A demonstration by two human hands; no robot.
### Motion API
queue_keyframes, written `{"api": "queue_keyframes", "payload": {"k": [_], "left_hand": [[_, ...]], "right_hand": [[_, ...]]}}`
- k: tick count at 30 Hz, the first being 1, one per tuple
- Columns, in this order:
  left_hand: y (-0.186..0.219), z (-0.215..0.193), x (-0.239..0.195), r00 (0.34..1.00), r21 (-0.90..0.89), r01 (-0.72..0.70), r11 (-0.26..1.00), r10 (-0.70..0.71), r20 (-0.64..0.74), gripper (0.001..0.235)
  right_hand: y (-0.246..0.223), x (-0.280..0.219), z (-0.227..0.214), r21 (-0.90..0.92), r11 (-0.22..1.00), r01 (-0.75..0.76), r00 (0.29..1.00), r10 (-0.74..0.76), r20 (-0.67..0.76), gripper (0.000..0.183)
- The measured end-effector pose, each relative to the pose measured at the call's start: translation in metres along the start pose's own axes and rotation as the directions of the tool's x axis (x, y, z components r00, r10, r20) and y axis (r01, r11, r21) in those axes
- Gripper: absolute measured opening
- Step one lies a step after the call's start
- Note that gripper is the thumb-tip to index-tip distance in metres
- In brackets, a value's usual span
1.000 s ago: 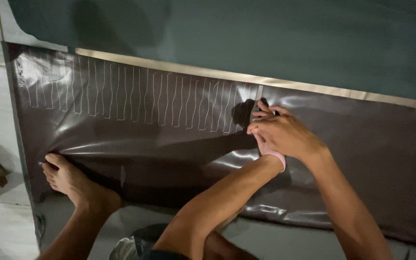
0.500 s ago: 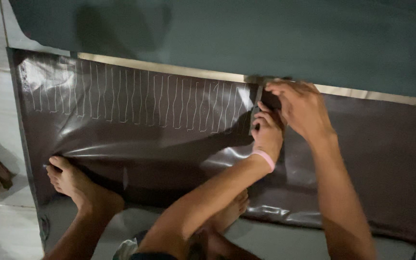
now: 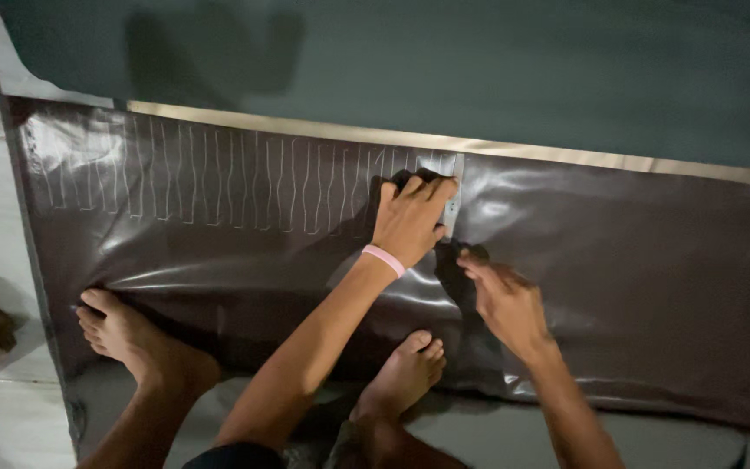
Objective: The person sits on the floor and uses a small metal tool to repeatedly score a dark brown sheet of material laid out on the ground. They hold a ruler in place with one hand and drag the tool along it to create a series of parallel lines.
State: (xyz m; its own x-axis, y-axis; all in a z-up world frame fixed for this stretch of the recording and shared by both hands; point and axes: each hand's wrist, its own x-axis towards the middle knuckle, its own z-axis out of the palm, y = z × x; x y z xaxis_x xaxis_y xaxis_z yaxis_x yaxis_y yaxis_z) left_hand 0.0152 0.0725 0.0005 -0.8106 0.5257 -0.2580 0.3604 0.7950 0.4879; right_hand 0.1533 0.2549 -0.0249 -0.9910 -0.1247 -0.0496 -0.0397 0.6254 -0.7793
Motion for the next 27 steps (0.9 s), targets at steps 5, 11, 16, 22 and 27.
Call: {"api": "queue_keyframes", "payload": {"k": [5, 11, 16, 22, 27], "left_hand": [[-0.003, 0.005, -0.002, 1.000, -0.048, -0.001, 0.999, 0.002, 0.010, 0.062], [-0.002, 0.006, -0.001, 0.999, -0.009, 0.018, 1.000, -0.017, 0.039, 0.063], [-0.005, 0.005, 0.000, 0.999, -0.047, 0.023, 0.999, -0.021, 0.045, 0.061], [-0.005, 0.003, -0.002, 0.998, -0.063, 0.031, 0.998, -0.028, 0.060, 0.062], [-0.011, 0.006, 0.000, 0.998, -0.120, 0.032, 0.992, -0.024, 0.064, 0.067]], "right_hand": [[0.000, -0.005, -0.006, 0.090, 0.990, -0.105, 0.994, 0.103, 0.029, 0.035], [-0.004, 0.007, -0.011, 0.076, 0.997, 0.013, 1.000, -0.013, 0.001, 0.032], [0.007, 0.016, -0.010, 0.025, 0.999, -0.038, 0.997, 0.039, -0.073, 0.028], [0.010, 0.038, 0.001, 0.124, 0.976, -0.178, 0.978, 0.189, -0.082, 0.019], [0.006, 0.049, -0.003, 0.158, 0.979, -0.127, 0.980, 0.148, -0.131, 0.018]]}}
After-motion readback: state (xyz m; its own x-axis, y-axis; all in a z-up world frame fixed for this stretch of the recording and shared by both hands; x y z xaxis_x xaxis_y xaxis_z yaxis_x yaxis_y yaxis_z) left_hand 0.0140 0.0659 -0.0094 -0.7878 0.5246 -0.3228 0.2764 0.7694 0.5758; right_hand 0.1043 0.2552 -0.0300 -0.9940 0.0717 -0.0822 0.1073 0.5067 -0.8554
